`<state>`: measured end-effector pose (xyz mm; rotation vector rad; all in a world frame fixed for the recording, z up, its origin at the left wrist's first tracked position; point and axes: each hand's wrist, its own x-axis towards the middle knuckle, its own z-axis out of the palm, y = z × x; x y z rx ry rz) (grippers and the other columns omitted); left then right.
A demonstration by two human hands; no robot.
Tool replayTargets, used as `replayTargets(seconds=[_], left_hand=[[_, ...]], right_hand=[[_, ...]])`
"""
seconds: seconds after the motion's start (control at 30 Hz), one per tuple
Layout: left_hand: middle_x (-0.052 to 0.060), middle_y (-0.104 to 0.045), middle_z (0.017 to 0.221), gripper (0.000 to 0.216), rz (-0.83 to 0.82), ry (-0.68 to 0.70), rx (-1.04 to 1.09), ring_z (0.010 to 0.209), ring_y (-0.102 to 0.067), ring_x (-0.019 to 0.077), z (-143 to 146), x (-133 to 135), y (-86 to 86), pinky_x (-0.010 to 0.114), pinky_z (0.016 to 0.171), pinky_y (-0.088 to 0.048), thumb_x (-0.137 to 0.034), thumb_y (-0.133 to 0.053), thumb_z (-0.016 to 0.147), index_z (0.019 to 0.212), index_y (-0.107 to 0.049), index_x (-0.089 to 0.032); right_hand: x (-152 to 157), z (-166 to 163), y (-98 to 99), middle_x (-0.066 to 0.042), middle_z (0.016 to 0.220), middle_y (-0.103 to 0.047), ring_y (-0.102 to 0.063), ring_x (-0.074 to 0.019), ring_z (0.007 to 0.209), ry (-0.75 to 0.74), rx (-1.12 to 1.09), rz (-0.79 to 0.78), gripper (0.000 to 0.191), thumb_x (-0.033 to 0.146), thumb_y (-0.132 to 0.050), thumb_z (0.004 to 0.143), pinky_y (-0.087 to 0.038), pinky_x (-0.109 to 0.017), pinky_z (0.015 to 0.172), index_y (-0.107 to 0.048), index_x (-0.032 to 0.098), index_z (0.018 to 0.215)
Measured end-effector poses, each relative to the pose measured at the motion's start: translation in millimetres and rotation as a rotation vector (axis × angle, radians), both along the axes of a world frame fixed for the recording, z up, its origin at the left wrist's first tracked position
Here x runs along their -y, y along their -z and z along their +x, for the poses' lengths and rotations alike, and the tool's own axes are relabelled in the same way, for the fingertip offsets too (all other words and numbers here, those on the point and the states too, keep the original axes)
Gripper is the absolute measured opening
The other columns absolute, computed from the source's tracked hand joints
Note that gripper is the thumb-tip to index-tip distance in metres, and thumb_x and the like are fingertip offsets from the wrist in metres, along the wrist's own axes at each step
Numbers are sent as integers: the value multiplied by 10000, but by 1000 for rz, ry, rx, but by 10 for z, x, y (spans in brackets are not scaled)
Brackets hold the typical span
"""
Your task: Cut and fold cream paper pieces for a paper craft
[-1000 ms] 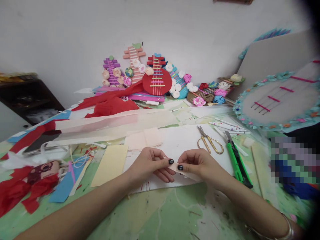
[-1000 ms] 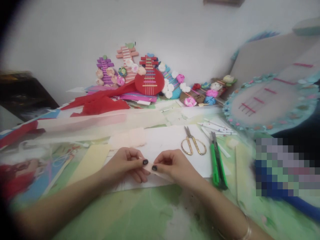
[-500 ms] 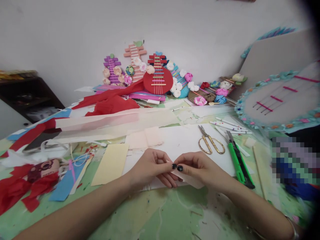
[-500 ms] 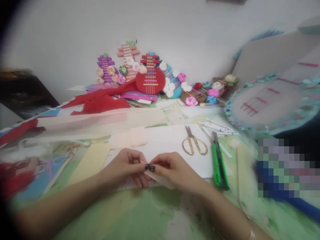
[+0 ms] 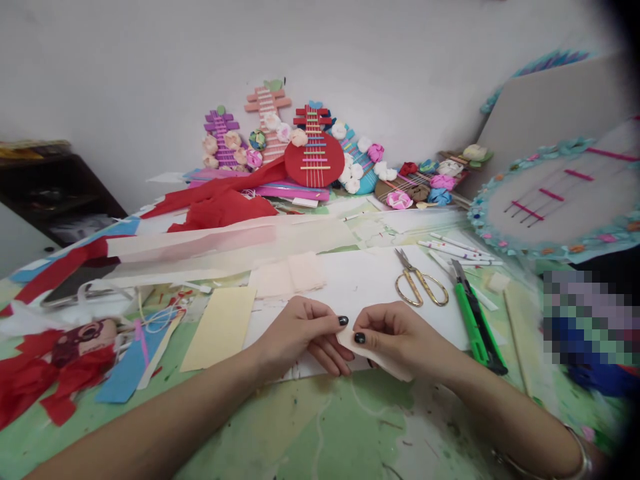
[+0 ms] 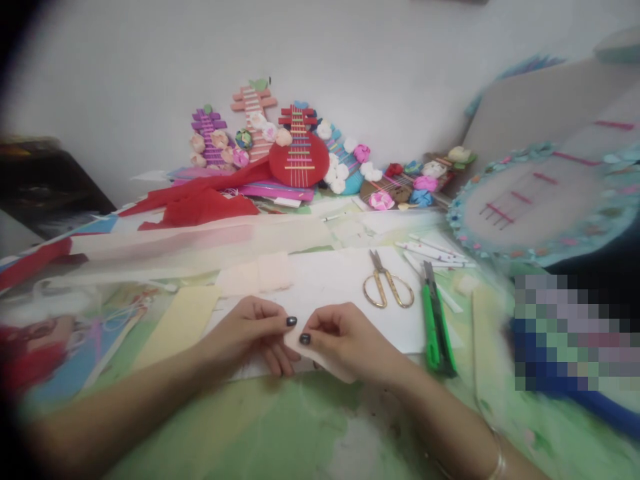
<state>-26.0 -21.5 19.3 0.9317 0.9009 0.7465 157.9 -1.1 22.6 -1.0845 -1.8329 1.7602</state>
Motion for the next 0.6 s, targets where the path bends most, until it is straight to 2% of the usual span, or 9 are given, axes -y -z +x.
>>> replayTargets(seconds=[0.13, 0.43, 0.6], left_hand=[[111, -685, 588, 248, 13, -9, -11, 497, -660, 185, -5, -6, 6, 199, 418, -500, -293, -633, 746, 614, -580, -89], [94, -682, 599, 309, 43, -11, -43, 511, -660, 165, 5, -2, -5, 195, 440, -506, -376, -627, 769, 650, -565, -98], [57, -669, 592, 309, 130, 16, -36, 523, -657, 169, 1, 2, -5, 208, 451, -514, -342, -751, 642, 703, -562, -105]], right_hand=[[-10, 12, 31, 22, 568, -508, -407, -52, 454, -8, 7, -4, 263, 389, -590, 768, -285, -170, 406, -615, 128, 749], [-9, 16, 20, 29, 537, -477, -377, -48, 436, 13, 5, 15, 279, 411, -591, 765, -254, -168, 386, -588, 138, 708], [8, -32, -9, 18, 536, -501, -395, -58, 453, 111, -28, -1, 358, 479, -634, 704, -265, -177, 401, -593, 124, 676]])
